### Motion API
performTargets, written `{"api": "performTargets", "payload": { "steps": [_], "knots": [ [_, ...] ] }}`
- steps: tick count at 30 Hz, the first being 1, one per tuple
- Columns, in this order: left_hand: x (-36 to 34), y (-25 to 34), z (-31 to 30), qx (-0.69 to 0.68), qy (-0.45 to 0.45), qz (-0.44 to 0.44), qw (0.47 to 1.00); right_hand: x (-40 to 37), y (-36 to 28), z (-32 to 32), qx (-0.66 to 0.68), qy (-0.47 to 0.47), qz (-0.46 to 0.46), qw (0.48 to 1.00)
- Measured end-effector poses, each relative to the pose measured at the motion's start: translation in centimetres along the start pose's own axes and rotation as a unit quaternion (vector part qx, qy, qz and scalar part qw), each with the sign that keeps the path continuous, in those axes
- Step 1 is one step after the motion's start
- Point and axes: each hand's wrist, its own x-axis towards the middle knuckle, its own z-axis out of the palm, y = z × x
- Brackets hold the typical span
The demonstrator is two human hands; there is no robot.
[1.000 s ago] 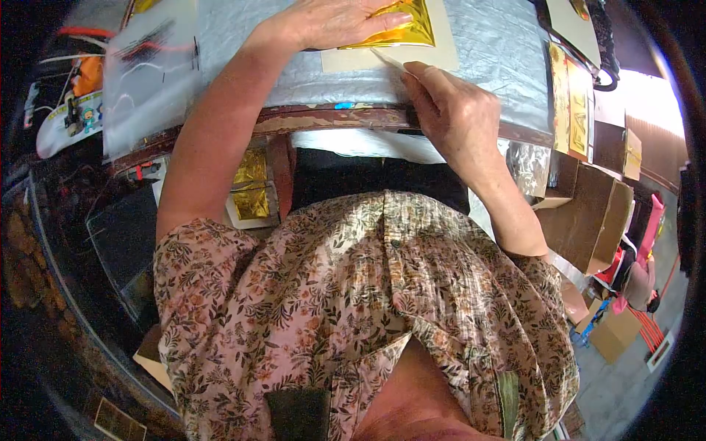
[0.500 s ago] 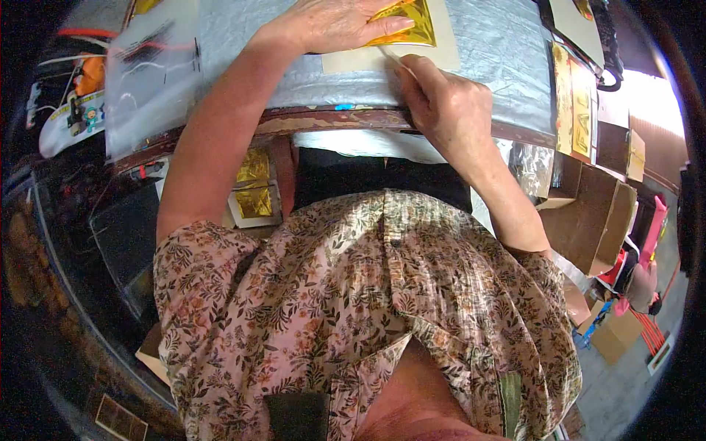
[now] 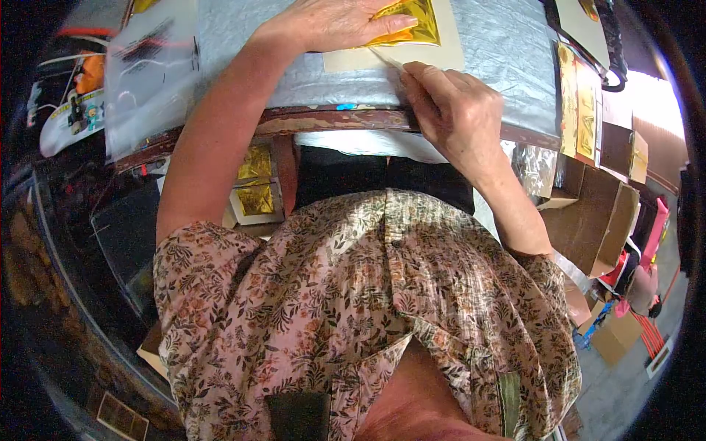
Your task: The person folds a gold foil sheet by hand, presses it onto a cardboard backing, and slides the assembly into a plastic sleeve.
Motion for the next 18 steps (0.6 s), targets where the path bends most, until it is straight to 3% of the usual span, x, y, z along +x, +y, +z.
{"api": "performTargets", "payload": {
  "steps": [18],
  "knots": [
    [-0.1, 0.2, -0.1, 0.012, -0.006, -0.009, 1.0, 0.3, -0.1, 1.4, -0.073, -0.027, -0.02, 0.997]
  ]
}}
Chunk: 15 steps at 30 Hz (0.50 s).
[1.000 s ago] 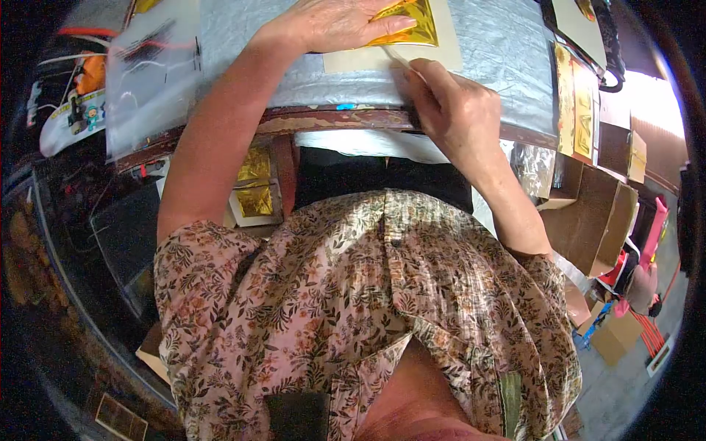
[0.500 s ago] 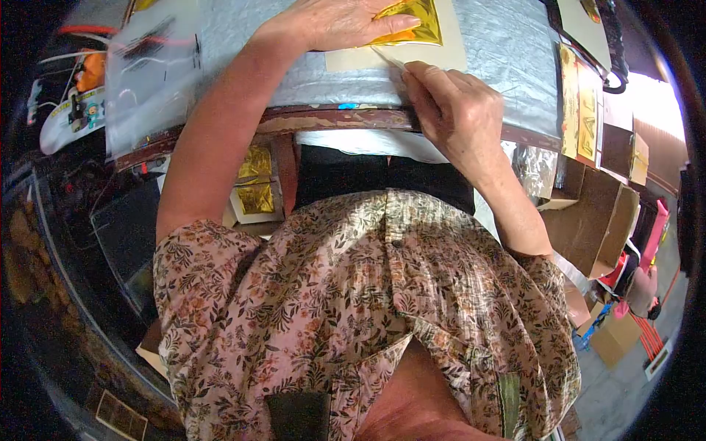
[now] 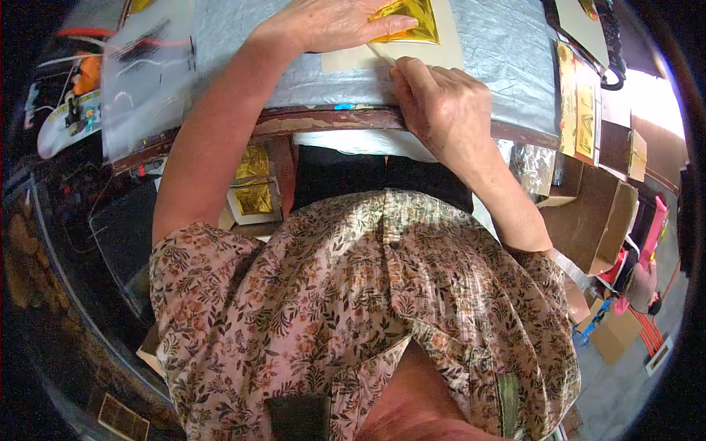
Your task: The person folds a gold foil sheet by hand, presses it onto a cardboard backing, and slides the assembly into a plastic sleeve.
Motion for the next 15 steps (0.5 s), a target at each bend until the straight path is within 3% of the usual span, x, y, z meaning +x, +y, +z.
{"api": "performTargets", "payload": {
  "steps": [15],
  "knots": [
    [0.27, -0.2, 0.48, -0.002, 0.014, 0.017, 1.0, 0.38, 0.41, 0.34, 0.034, 0.002, 0.029, 0.999]
  ]
}}
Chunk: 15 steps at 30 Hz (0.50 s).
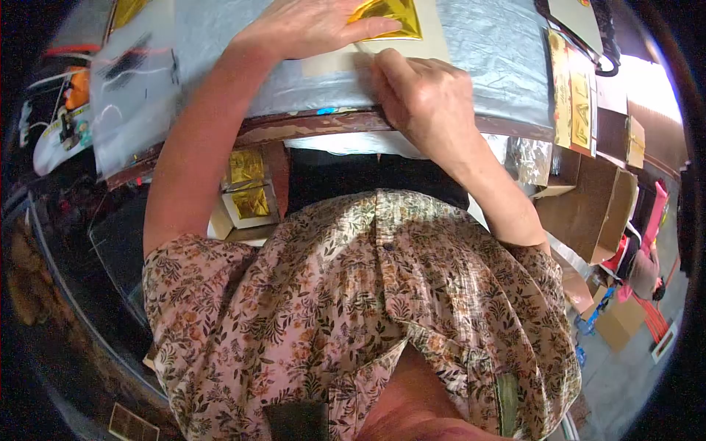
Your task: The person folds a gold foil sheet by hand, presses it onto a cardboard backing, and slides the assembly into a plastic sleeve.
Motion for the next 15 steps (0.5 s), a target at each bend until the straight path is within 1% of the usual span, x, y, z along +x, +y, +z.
{"api": "performTargets", "payload": {
  "steps": [3, 5, 7, 8, 10, 11, 12, 14, 15],
  "knots": [
    [0.3, -0.2, 0.3, 0.002, 0.01, 0.011, 1.0, 0.0, 0.5, -0.4, 0.002, 0.005, -0.007, 1.0],
    [0.2, -0.1, 0.3, 0.004, 0.012, 0.008, 1.0, -0.4, 0.7, -1.9, 0.034, -0.025, 0.014, 0.999],
    [0.2, -0.1, 0.3, 0.014, 0.02, 0.014, 1.0, -1.1, 2.0, -3.9, 0.085, -0.052, 0.055, 0.994],
    [0.2, -0.1, 0.2, 0.014, 0.021, 0.013, 1.0, -1.3, 2.9, -4.9, 0.075, -0.049, 0.059, 0.994],
    [0.2, -0.1, 0.3, 0.023, 0.017, 0.011, 1.0, -1.3, 4.8, -6.1, 0.046, 0.005, 0.051, 0.998],
    [0.2, -0.1, 0.3, 0.022, 0.017, 0.011, 1.0, -0.9, 5.4, -7.1, -0.006, -0.043, 0.033, 0.999],
    [0.2, -0.1, 0.3, 0.026, 0.015, 0.008, 1.0, -0.6, 5.9, -7.2, -0.005, -0.043, 0.035, 0.998],
    [0.3, 0.0, 0.3, 0.031, 0.011, 0.005, 0.999, 0.2, 7.3, -6.5, -0.021, -0.026, -0.107, 0.994],
    [0.3, 0.1, 0.3, 0.033, 0.009, -0.001, 0.999, 0.2, 7.7, -5.8, 0.006, -0.052, -0.12, 0.991]
  ]
}}
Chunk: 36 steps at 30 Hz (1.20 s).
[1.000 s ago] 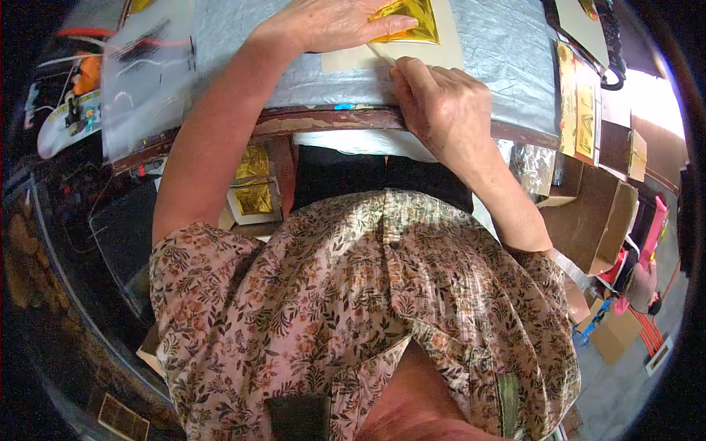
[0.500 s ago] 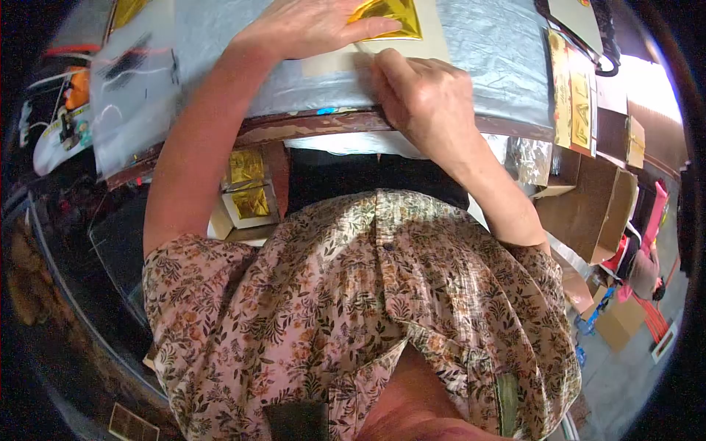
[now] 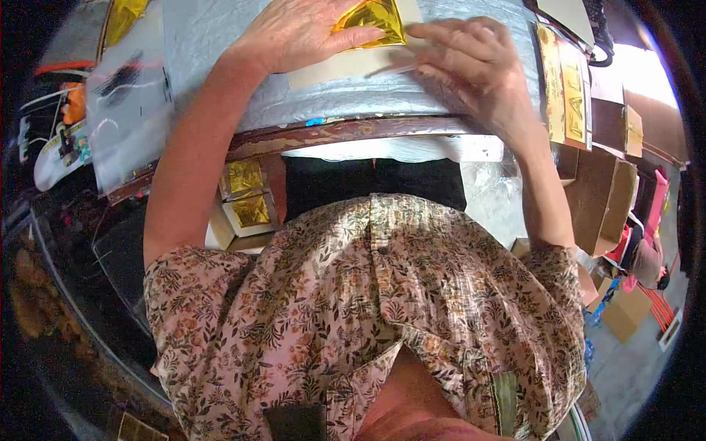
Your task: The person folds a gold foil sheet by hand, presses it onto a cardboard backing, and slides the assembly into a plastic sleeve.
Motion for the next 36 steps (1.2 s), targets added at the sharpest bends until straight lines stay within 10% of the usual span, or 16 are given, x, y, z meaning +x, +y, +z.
{"api": "performTargets", "payload": {
  "steps": [7, 9, 10, 12, 36],
  "knots": [
    [0.1, -0.1, 0.2, 0.0, -0.004, 0.0, 1.0, 0.7, 1.4, 2.6, 0.002, -0.029, -0.048, 0.998],
    [0.1, -0.7, 0.7, -0.004, 0.005, 0.016, 1.0, 0.1, 6.0, 9.2, 0.074, 0.268, -0.279, 0.919],
    [0.1, -1.0, 0.9, -0.009, 0.016, 0.031, 0.999, 0.1, 4.7, 7.2, 0.075, 0.27, -0.279, 0.919],
    [0.2, -1.3, 0.9, -0.014, 0.01, 0.034, 0.999, 0.3, 0.9, 1.0, 0.106, -0.073, 0.002, 0.992],
    [-0.6, -1.9, 0.2, -0.045, -0.028, 0.019, 0.998, 0.9, 3.4, 2.4, 0.094, -0.1, -0.034, 0.99]
  ]
}}
